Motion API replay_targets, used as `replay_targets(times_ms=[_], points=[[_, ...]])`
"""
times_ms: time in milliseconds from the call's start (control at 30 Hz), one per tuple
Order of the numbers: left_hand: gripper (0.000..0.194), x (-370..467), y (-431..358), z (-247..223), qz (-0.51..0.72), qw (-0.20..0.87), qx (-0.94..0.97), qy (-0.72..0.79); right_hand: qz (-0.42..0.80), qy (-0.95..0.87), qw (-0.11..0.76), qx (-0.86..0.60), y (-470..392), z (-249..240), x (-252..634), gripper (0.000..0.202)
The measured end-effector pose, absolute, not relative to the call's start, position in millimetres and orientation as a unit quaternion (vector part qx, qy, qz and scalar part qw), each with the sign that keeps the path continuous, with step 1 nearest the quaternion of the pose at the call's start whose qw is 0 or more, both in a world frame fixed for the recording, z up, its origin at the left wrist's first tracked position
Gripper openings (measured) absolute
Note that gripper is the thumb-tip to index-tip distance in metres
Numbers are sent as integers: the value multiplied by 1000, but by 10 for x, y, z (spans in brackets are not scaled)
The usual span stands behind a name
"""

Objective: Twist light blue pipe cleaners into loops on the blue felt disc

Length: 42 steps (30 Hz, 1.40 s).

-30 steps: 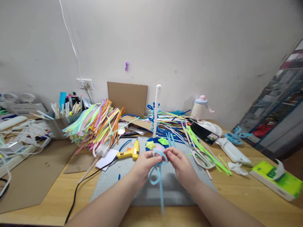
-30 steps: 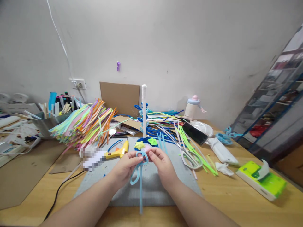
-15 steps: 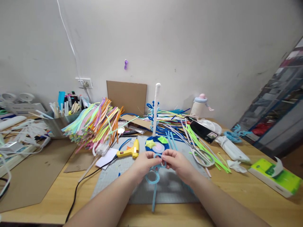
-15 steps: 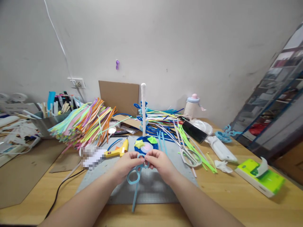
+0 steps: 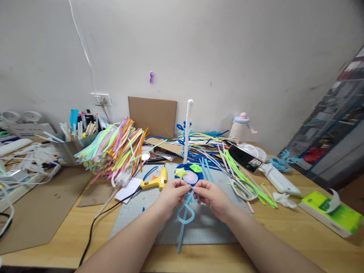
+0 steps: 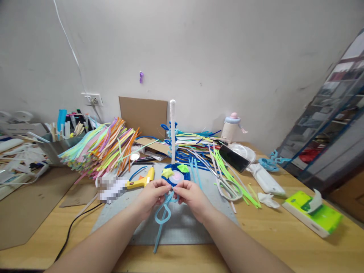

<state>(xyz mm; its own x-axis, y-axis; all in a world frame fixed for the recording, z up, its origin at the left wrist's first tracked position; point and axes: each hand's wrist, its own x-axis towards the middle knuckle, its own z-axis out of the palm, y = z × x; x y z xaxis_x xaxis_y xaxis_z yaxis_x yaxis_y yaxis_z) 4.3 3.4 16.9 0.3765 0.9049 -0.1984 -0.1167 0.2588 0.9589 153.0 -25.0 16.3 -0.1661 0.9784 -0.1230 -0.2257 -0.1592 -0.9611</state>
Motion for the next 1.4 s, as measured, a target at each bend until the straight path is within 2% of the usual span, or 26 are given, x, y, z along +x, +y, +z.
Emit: replay_targets(times_ms=[333,667,800,1067,1400], points=[[28,45,36,159,381,692,465,400,601,-444,499,-440,-214,96,1527,21],[30,66,14,162,343,656,533,409,504,-440,578,-467,-154,72,1625,27],[25,63,22,100,350,600,588,414,480,-456,580,-474,-151,72,1617,26],[11,11,13,132,362,376,736,432,484,-444,580,-482,-146,52,1615,28],[26,-12,30,91,391,364,740,409,525,-392,595,-466,-141,32,1606,25]])
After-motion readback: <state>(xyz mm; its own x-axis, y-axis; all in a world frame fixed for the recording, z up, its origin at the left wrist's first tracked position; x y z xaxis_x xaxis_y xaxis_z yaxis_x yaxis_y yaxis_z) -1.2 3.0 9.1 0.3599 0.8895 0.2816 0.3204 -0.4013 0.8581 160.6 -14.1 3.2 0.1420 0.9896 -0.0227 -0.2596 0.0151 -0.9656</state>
